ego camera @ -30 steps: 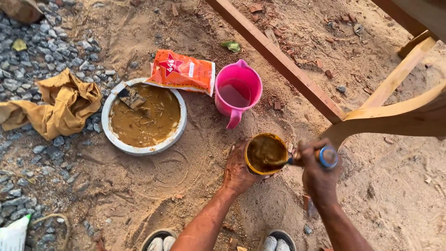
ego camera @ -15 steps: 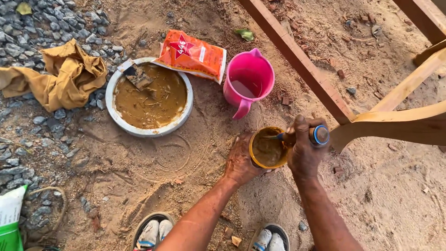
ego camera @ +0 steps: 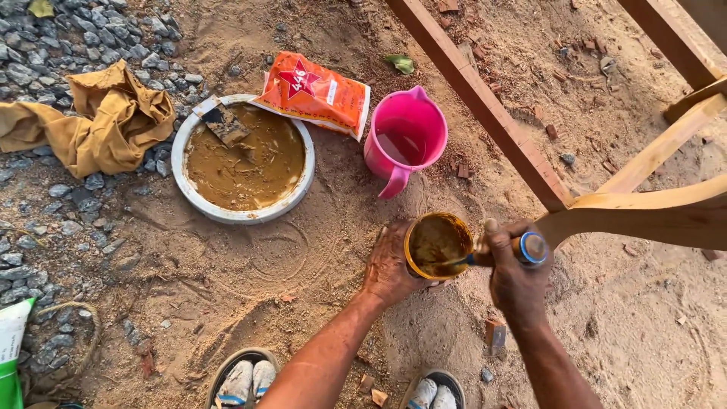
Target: Mixing a brown wood-filling paste in a small container using a brush and added liquid.
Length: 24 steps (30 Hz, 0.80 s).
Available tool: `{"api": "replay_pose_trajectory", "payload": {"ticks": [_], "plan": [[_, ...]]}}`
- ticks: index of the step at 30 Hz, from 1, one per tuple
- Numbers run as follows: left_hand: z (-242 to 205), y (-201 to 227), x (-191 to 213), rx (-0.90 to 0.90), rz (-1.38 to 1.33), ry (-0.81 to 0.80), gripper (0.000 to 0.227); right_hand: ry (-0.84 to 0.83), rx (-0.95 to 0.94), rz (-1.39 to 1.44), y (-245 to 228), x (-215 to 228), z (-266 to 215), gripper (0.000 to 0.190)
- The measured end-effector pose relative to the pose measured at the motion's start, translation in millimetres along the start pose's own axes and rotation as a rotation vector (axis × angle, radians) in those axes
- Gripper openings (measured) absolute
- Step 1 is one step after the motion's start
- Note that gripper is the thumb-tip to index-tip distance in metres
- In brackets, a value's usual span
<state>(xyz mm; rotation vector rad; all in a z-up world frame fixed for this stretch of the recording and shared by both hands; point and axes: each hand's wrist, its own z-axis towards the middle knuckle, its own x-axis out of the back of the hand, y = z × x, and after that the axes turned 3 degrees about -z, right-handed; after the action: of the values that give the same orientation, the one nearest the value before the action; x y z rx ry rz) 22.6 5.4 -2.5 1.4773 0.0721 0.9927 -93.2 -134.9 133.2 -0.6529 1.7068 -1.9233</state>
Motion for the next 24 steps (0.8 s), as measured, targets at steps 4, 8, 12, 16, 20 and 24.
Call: {"api": "replay_pose_trajectory", "payload": {"ticks": [4, 8, 12, 16, 20, 24], "plan": [[0.9, 4.8, 3.8, 0.019, -0.001, -0.010, 0.127, 0.026, -0.010, -0.035, -7.2, -3.3, 23.6, 0.016], [1.5, 7.3, 7.2, 0.051, 0.011, -0.046, 0.125, 0.054, 0.032, 0.012, -0.4, -17.9, 45.8, 0.015], [1.1, 4.2, 3.4, 0.013, 0.021, -0.022, 0.123, 0.040, 0.137, 0.058, 4.9, -38.6, 52.9, 0.019], [-0.7, 3.0, 3.3, 0.004, -0.006, -0.013, 0.121, 0.054, 0.099, 0.089, -1.4, -53.6, 38.6, 0.023], [1.3, 4.0, 2.5, 0.028, 0.022, -0.046, 0.122, 0.041, 0.047, 0.147, 1.7, -51.7, 18.9, 0.018], [0.6, 2.5, 0.7, 0.036, 0.072, -0.055, 0.125, 0.019, -0.021, 0.152, -3.4, -40.9, -4.3, 0.020]]}}
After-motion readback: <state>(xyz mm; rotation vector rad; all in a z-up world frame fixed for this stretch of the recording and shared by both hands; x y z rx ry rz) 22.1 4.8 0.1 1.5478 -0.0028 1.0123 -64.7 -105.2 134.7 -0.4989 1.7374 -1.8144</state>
